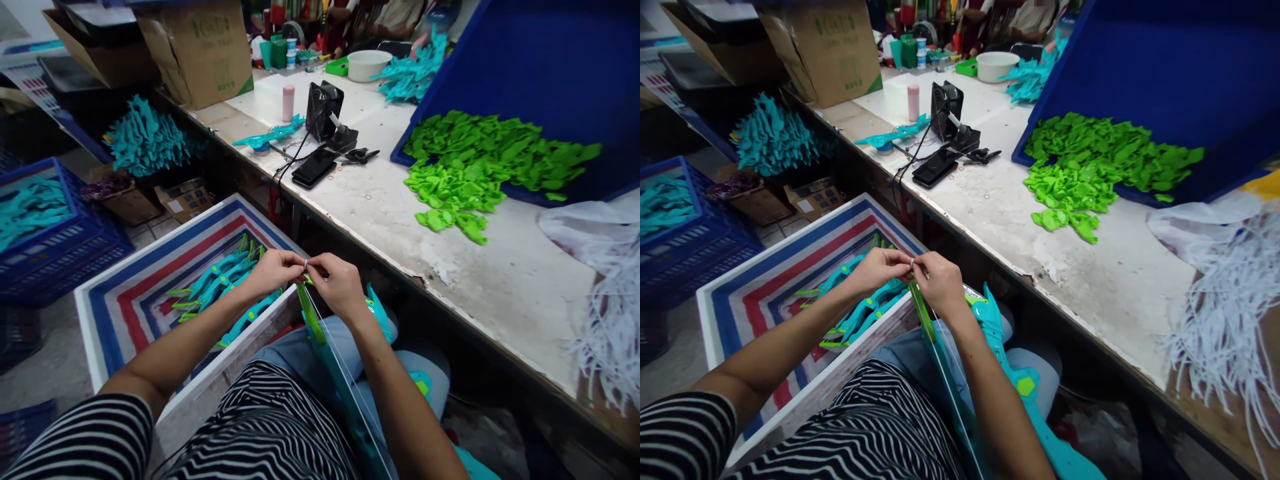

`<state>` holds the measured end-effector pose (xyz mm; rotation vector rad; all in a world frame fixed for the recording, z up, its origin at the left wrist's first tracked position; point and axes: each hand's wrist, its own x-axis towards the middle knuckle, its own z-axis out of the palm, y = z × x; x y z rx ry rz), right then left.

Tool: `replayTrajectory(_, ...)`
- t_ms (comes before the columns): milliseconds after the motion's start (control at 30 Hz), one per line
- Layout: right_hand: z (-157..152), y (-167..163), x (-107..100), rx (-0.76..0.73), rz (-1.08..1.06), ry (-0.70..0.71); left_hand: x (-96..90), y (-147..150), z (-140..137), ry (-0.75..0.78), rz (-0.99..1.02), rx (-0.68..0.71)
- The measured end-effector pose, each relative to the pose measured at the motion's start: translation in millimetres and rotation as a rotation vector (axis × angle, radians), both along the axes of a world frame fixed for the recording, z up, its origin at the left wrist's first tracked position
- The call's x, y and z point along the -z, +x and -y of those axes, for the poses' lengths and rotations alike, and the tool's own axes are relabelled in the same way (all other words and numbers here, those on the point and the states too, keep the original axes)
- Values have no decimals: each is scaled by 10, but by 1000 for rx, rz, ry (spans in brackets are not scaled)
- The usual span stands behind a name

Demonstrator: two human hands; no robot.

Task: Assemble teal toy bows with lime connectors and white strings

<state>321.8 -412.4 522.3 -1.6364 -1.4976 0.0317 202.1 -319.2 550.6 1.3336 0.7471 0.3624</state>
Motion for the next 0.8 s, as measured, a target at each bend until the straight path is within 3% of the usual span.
replayTrajectory(100,4,22,-27,34,39,-28,2,24,17,149,-62,8)
replayTrajectory(267,31,51,78,35,-259,0,47,23,-7,433,-159,15)
replayTrajectory(367,64,49,168,4,-345,-11,62,-11,-21,511,-200,84)
replayTrajectory(567,140,-55,260,-31,-68,57,106,-88,-1,653,-223,160)
replayTrajectory(800,120,-138,394,75,196,44,209,-178,70,850,-372,113)
